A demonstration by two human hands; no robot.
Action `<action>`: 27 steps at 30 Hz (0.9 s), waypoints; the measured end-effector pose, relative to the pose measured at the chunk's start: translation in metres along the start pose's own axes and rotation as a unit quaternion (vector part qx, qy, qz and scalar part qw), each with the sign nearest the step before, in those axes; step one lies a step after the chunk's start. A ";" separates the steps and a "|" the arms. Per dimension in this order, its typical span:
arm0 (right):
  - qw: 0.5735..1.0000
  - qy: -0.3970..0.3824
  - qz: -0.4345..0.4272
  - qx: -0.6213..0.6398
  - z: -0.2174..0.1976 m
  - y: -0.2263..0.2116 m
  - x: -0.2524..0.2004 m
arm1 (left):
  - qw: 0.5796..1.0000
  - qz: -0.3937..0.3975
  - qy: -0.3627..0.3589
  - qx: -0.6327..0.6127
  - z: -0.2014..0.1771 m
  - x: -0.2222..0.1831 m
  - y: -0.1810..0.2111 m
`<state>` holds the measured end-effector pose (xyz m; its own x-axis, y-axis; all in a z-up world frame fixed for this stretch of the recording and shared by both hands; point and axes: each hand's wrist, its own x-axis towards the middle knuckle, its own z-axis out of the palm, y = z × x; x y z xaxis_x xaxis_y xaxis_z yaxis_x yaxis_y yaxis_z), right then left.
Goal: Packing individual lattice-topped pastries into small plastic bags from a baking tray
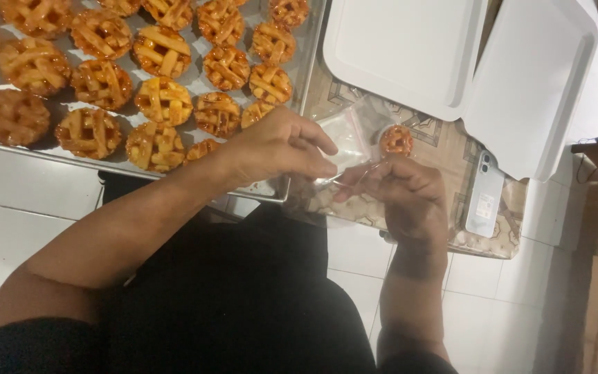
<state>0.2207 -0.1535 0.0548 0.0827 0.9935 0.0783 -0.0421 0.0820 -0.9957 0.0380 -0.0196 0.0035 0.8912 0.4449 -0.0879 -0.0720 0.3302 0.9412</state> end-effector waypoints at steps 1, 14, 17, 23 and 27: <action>1.000 -0.002 -0.001 0.000 0.005 -0.007 0.001 | 1.000 0.001 0.001 0.001 0.000 -0.001 0.004; 0.996 -0.075 -0.005 -0.051 0.014 -0.011 0.014 | 0.994 -0.077 -0.080 -0.011 0.007 -0.015 -0.018; 0.996 -0.080 -0.011 -0.045 0.013 -0.006 0.016 | 0.995 -0.076 -0.053 -0.042 0.011 -0.017 -0.025; 0.995 -0.065 -0.044 -0.056 0.008 -0.005 0.017 | 0.999 -0.034 -0.001 -0.026 0.013 -0.019 -0.019; 0.995 -0.060 -0.066 -0.053 0.006 -0.006 0.018 | 0.998 -0.010 0.041 -0.035 0.014 -0.020 -0.022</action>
<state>0.2161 -0.1351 0.0623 -0.0388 0.9777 0.2066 0.0673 0.2088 -0.9756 0.0280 -0.0474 -0.0106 0.8529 0.5041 -0.1356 -0.0884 0.3954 0.9142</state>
